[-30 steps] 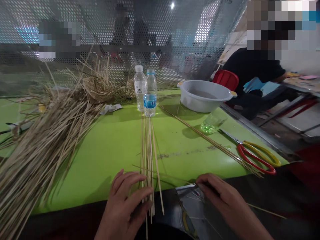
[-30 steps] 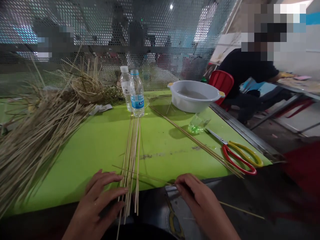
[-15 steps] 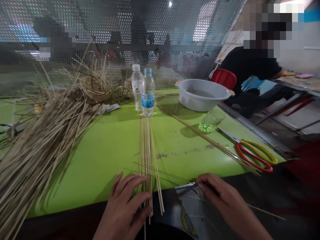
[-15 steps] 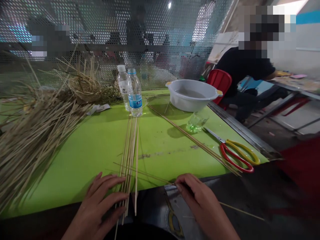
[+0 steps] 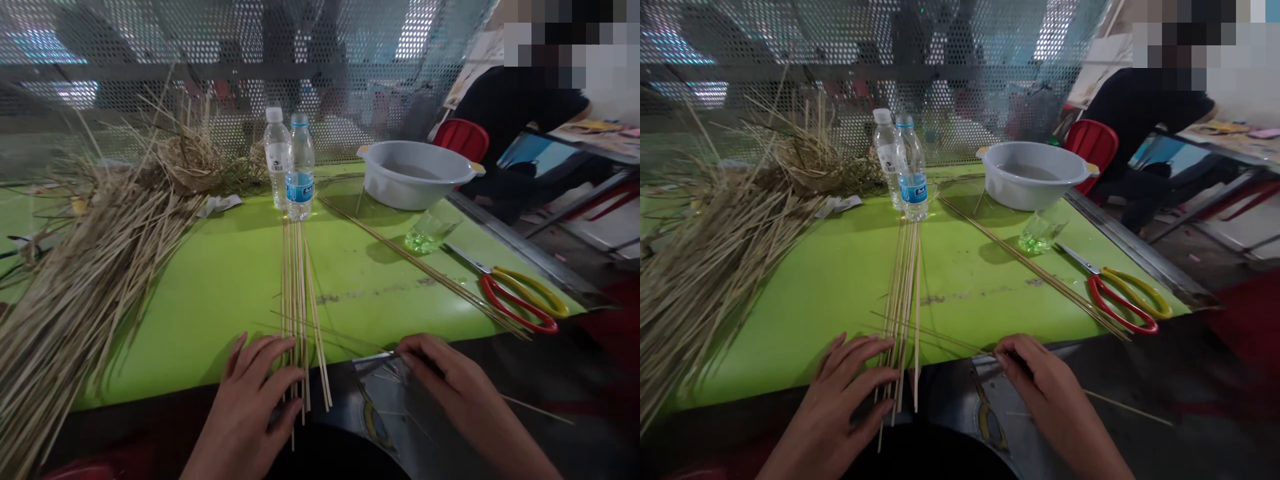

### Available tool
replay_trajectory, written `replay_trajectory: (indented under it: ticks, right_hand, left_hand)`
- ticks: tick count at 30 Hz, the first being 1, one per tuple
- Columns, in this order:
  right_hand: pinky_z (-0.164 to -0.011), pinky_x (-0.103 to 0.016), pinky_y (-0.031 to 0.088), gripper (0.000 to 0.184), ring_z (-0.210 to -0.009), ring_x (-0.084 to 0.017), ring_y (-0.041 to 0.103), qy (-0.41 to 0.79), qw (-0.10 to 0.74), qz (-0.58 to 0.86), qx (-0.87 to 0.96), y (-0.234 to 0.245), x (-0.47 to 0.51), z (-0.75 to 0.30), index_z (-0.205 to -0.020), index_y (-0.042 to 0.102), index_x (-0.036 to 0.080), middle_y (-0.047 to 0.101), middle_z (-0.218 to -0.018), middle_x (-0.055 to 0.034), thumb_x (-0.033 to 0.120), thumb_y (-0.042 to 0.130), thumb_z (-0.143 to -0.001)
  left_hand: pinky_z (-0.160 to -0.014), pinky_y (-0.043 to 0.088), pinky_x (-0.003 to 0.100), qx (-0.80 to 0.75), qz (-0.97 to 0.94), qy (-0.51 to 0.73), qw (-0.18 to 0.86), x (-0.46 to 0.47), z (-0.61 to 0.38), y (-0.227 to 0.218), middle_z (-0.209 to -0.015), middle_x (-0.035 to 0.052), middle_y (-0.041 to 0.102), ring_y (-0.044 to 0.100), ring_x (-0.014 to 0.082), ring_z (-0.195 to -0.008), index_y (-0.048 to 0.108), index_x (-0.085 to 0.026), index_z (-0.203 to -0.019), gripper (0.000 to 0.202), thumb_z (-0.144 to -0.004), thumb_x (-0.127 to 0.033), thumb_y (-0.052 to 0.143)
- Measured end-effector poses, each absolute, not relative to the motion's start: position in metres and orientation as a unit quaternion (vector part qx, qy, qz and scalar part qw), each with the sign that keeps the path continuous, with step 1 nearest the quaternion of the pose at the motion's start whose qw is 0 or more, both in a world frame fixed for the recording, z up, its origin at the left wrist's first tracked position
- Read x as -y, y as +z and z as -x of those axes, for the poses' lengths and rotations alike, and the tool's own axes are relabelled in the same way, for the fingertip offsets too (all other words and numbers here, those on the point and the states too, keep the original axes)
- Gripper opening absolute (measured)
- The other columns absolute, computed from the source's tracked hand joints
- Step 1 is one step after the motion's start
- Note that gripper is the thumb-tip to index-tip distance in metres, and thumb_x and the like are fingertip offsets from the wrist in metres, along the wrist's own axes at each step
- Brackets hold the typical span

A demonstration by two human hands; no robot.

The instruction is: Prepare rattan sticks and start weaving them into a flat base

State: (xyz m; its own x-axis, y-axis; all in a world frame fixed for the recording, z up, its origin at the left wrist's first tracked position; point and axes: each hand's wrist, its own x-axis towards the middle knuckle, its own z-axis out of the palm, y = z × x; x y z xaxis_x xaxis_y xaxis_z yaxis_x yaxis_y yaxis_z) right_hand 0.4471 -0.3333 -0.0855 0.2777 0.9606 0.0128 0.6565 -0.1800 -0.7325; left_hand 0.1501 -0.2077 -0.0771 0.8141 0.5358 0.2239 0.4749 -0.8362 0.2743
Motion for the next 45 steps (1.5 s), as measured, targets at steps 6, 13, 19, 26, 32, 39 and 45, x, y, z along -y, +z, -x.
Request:
replay_trajectory:
  ticks: [6, 13, 19, 26, 32, 39, 45]
  right_hand:
    - [-0.070, -0.029, 0.048, 0.022, -0.080, -0.019, 0.062, 0.236, 0.324, 0.729, 0.555, -0.087, 0.334, -0.448, -0.093, 0.062, 0.025, 0.066, -0.088, -0.0025, 0.040, 0.047, -0.101]
    - [-0.068, -0.028, 0.049, 0.021, -0.076, -0.018, 0.063, 0.227, 0.324, 0.724, 0.566, -0.089, 0.332, -0.449, -0.092, 0.062, 0.026, 0.067, -0.086, -0.0020, 0.038, 0.048, -0.100]
    - [-0.067, -0.028, 0.049, 0.021, -0.075, -0.018, 0.063, 0.229, 0.324, 0.724, 0.564, -0.089, 0.331, -0.449, -0.091, 0.062, 0.025, 0.067, -0.085, -0.0018, 0.037, 0.048, -0.100]
    - [-0.070, -0.028, 0.048, 0.022, -0.078, -0.018, 0.063, 0.233, 0.330, 0.729, 0.552, -0.090, 0.335, -0.449, -0.094, 0.063, 0.026, 0.067, -0.088, -0.0023, 0.041, 0.049, -0.100]
    - [-0.071, -0.028, 0.048, 0.020, -0.078, -0.018, 0.062, 0.241, 0.324, 0.730, 0.552, -0.091, 0.335, -0.449, -0.095, 0.062, 0.026, 0.066, -0.088, -0.0014, 0.041, 0.049, -0.101]
    - [-0.069, -0.028, 0.048, 0.021, -0.077, -0.018, 0.062, 0.232, 0.329, 0.724, 0.561, -0.092, 0.334, -0.450, -0.093, 0.062, 0.026, 0.067, -0.087, -0.0017, 0.040, 0.049, -0.100]
    - [-0.068, -0.028, 0.048, 0.021, -0.074, -0.018, 0.062, 0.226, 0.330, 0.727, 0.558, -0.092, 0.334, -0.450, -0.093, 0.062, 0.026, 0.067, -0.085, -0.0016, 0.040, 0.049, -0.100]
  left_hand:
    - [-0.112, 0.034, 0.066, -0.268, -0.950, 0.146, 0.073, 0.208, -0.148, -0.075, -0.143, 0.0014, 0.054, 0.044, 0.0279, -0.134, 0.055, -0.034, -0.129, 0.043, -0.090, -0.014, 0.057]
    - [-0.108, 0.040, 0.065, -0.260, -0.954, 0.148, 0.036, 0.205, -0.149, -0.076, -0.141, 0.0029, 0.058, 0.049, 0.0289, -0.131, 0.055, -0.033, -0.131, 0.047, -0.087, -0.015, 0.057]
    - [-0.102, 0.044, 0.069, -0.256, -0.952, 0.164, 0.026, 0.208, -0.151, -0.069, -0.139, 0.0081, 0.061, 0.054, 0.0345, -0.127, 0.057, -0.028, -0.124, 0.047, -0.078, -0.022, 0.064]
    - [-0.106, 0.041, 0.071, -0.259, -0.953, 0.153, 0.045, 0.213, -0.149, -0.070, -0.143, 0.0112, 0.058, 0.052, 0.0372, -0.130, 0.054, -0.025, -0.126, 0.059, -0.073, -0.035, 0.076]
    - [-0.113, 0.036, 0.064, -0.265, -0.952, 0.148, 0.041, 0.215, -0.147, -0.070, -0.145, 0.0080, 0.056, 0.050, 0.0337, -0.134, 0.054, -0.027, -0.128, 0.055, -0.078, -0.037, 0.075]
    - [-0.123, 0.023, 0.052, -0.244, -0.953, 0.178, 0.016, 0.210, -0.145, -0.066, -0.140, 0.0031, 0.061, 0.053, 0.0260, -0.132, 0.057, -0.030, -0.125, 0.048, -0.080, -0.038, 0.073]
    - [-0.119, 0.032, 0.059, -0.232, -0.960, 0.158, 0.022, 0.214, -0.148, -0.063, -0.142, 0.0059, 0.060, 0.055, 0.0306, -0.130, 0.057, -0.028, -0.126, 0.058, -0.072, -0.036, 0.078]
